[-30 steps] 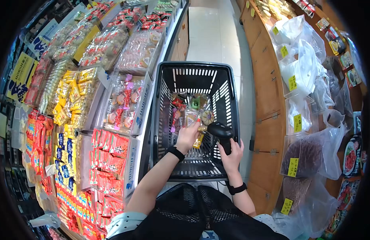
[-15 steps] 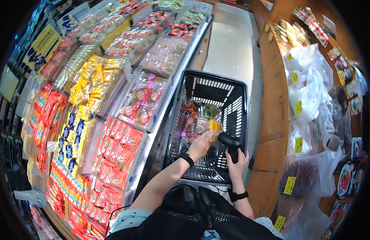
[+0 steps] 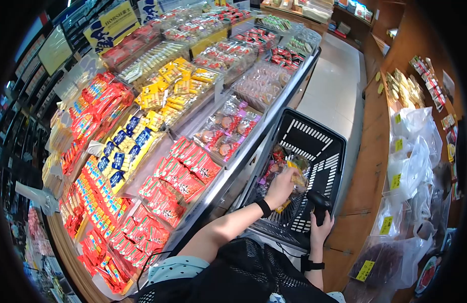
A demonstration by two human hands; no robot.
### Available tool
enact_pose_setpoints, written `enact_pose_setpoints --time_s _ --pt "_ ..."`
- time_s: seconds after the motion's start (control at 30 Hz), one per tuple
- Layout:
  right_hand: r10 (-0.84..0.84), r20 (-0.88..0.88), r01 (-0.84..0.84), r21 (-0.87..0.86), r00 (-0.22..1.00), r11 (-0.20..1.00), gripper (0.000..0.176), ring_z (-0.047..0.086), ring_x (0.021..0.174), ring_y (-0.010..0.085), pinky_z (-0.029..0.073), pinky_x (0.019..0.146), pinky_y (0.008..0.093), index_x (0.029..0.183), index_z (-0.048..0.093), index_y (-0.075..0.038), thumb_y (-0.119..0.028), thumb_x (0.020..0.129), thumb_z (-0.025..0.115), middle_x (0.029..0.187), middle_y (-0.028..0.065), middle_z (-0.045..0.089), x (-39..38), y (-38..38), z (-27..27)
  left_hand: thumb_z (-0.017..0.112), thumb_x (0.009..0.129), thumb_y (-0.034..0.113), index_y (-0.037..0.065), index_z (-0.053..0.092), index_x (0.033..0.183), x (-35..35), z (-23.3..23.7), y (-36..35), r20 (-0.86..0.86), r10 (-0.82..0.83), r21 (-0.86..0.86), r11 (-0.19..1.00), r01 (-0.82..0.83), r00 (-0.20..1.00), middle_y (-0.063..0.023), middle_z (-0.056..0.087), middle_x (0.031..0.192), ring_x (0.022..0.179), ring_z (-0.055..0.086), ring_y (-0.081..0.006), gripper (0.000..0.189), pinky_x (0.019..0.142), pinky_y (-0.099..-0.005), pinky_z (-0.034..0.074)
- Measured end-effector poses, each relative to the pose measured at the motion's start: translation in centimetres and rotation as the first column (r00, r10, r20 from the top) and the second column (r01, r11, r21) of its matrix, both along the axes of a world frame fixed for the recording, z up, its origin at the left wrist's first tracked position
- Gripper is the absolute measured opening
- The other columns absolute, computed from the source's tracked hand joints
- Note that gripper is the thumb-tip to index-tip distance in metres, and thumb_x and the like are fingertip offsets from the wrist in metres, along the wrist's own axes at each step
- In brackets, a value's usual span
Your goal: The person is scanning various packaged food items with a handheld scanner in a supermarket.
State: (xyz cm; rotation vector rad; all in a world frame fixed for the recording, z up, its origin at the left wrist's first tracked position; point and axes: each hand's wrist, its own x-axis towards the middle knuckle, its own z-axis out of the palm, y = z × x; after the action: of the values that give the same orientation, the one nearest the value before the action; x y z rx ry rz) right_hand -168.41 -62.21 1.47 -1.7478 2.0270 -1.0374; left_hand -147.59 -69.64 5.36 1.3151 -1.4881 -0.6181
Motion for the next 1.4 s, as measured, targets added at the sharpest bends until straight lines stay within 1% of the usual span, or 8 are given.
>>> enact_pose_setpoints --time_s 0.07,0.2,0.33,0.5,0.8,1.13,1.27,1.4 --pt "0.003 -0.008 -0.003 -0.005 1.0 1.0 0.053 0.033 0.12 0.0385 0.026 0.1 0.0449 0.112 0.051 0.006 -0.025 0.073 0.07 0.112 0.0193 0.055 0.1 0.0 0.2 0.049 0.07 -0.004 0.005 0.056 0.086 2.7 3.8 0.6 -0.188 0.028 0.062 0.998 -0.016 0.982 -0.015 0.06 0.082 0.081 0.058 -0.0346 0.02 0.068 -0.0403 0.046" --pt "-0.042 0.031 0.042 -0.008 0.999 0.999 0.052 0.036 0.118 0.0379 0.028 0.1 0.0433 0.111 0.053 0.005 -0.025 0.073 0.07 0.111 0.0191 0.055 0.3 -0.2 0.4 0.049 0.07 0.0 0.006 0.057 0.082 11.0 10.9 2.6 0.235 0.23 -0.075 0.973 -0.218 0.944 -0.0158 0.06 0.079 0.073 0.059 -0.0338 0.015 0.062 -0.0428 0.046" --pt "-0.048 -0.011 0.047 -0.029 0.999 0.998 0.051 0.039 0.115 0.0374 0.031 0.098 0.0423 0.11 0.054 0.006 -0.025 0.072 0.071 0.111 0.0188 0.055 0.4 -0.4 0.7 0.052 0.067 -0.001 0.006 0.057 0.083 20.6 15.1 4.3 0.608 0.612 -0.384 0.784 -0.488 0.506 -0.0118 0.057 0.078 0.077 0.055 -0.0306 0.018 0.067 -0.041 0.045" --pt "-0.069 -0.011 0.069 -0.023 0.998 0.997 0.053 0.036 0.118 0.0377 0.029 0.099 0.0439 0.112 0.054 0.005 -0.027 0.073 0.07 0.111 0.0185 0.056 0.4 -0.5 0.5 0.057 0.065 0.004 0.004 0.058 0.081 31.3 15.0 3.0 0.836 0.541 -0.444 0.761 -0.473 0.086 -0.0126 0.057 0.083 0.082 0.053 -0.03 0.016 0.071 -0.0393 0.045" --pt "-0.094 -0.021 0.094 -0.015 0.995 0.995 0.054 0.036 0.118 0.0383 0.027 0.101 0.0439 0.113 0.053 0.004 -0.027 0.073 0.07 0.11 0.0188 0.056 0.6 -0.7 0.3 0.054 0.071 0.009 0.004 0.059 0.096 38.3 10.6 -2.5 0.849 0.288 0.027 0.813 -0.581 0.443 -0.0213 0.054 0.102 0.096 0.051 -0.0383 0.026 0.085 -0.0434 0.043" --pt "-0.069 -0.08 0.06 -0.106 0.994 0.993 0.049 0.044 0.107 0.0375 0.031 0.098 0.0432 0.107 0.055 0.003 -0.028 0.072 0.07 0.096 0.0179 0.059 1.4 -1.7 1.4 0.054 0.071 -0.001 -0.001 0.053 0.105 28.7 15.8 -2.6 0.756 0.501 -0.438 0.866 -0.244 0.421 -0.0168 0.047 0.117 0.106 0.047 -0.0345 0.034 0.088 -0.0409 0.039" --pt "-0.035 -0.156 0.016 -0.123 0.987 0.992 0.047 0.048 0.1 0.0353 0.03 0.098 0.0435 0.106 0.055 0.004 -0.026 0.073 0.069 0.092 0.0171 0.059 1.5 -2.0 1.7 0.057 0.075 0.007 0.003 0.056 0.1 16.8 17.4 -1.9 0.471 -0.047 -0.085 0.992 0.098 0.881 -0.0123 0.057 0.098 0.094 0.054 -0.03 0.025 0.082 -0.0361 0.042" --pt "-0.067 -0.15 0.046 -0.14 0.986 0.989 0.045 0.05 0.096 0.0353 0.032 0.097 0.0438 0.103 0.057 0.004 -0.025 0.072 0.07 0.088 0.0173 0.059 1.6 -2.4 1.7 0.056 0.078 0.025 0.003 0.057 0.097 5.7 9.2 -2.5 0.546 -0.515 0.328 0.857 0.397 0.661 -0.0163 0.06 0.092 0.089 0.057 -0.0336 0.03 0.076 -0.0401 0.046"
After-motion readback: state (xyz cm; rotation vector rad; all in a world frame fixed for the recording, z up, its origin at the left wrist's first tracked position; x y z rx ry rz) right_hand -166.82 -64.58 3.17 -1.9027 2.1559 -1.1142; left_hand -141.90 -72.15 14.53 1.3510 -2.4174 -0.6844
